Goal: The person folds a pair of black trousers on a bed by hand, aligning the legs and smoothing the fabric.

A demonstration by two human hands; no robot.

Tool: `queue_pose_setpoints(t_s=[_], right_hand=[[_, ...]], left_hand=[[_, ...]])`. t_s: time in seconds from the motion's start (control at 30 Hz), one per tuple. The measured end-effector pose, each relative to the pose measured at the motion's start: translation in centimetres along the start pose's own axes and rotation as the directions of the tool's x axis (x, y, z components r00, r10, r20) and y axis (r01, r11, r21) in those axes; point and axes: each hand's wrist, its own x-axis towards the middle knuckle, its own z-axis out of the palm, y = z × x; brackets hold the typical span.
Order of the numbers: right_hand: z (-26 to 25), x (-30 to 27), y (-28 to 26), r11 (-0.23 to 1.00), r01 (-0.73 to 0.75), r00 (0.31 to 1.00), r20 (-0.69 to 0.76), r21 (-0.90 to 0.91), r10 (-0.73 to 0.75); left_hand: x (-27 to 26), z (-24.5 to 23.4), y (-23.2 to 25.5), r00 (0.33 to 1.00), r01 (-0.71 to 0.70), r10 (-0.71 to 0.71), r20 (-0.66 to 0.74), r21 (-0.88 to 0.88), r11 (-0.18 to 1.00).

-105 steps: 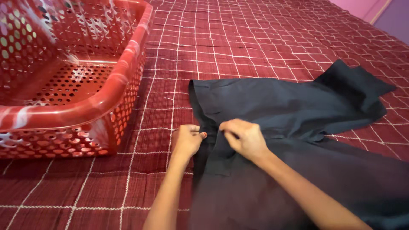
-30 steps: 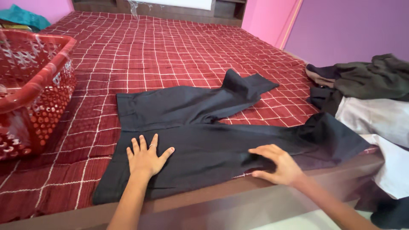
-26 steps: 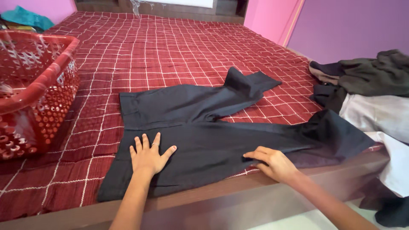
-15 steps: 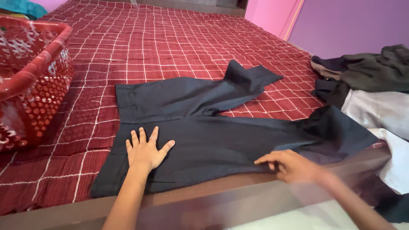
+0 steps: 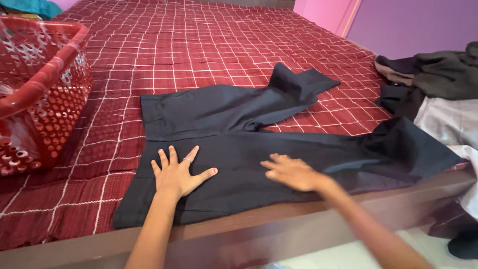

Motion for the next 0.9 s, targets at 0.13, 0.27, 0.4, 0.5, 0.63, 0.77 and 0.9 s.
queue_pose_setpoints(t_s=[0.13, 0.27, 0.4, 0.5, 0.63, 0.77, 0.9], right_hand=[[0.1, -3.0, 9.6, 0.975, -0.223, 0.975, -0.019, 0.014, 0.223], [-1.7, -3.6, 8.0, 0.854, -0.480, 0.872, -0.003, -0.201, 0.490], [-6.1, -3.0, 2.2, 0.634, -0.640, 0.688, 0.042, -0.434, 0.724], [-6.2, -1.5, -3.0, 0.854, -0.356, 0.935, -0.155, -0.381, 0.320], [-3.5, 1.9, -7.9, 0.996, 0.083, 0.981, -0.176, -0.022, -0.086], [-0.6, 5.9, -7.0, 0.977, 0.116, 0.993, -0.041, 0.176, -0.111], [0.9, 8.9, -2.9, 0.997, 0.073, 0.990, -0.120, -0.007, -0.073]], left_hand=[[0.2, 0.2, -0.1, 1.000, -0.011, 0.011, 0.001, -0.015, 1.000], [0.2, 0.3, -0.3, 1.000, -0.012, 0.012, -0.008, -0.026, 1.000], [0.1, 0.5, -0.3, 0.998, -0.029, 0.026, -0.057, -0.056, 0.998], [-0.2, 0.3, -0.1, 0.956, -0.150, 0.136, -0.259, -0.036, 0.988], [-0.6, -0.2, 1.1, 0.839, -0.458, 0.407, -0.362, -0.064, 0.887], [-1.9, 1.3, 6.1, 0.850, -0.505, 0.431, -0.304, -0.235, 0.830], [-3.2, 2.8, 9.1, 0.884, -0.464, 0.452, -0.122, -0.104, 0.880]])
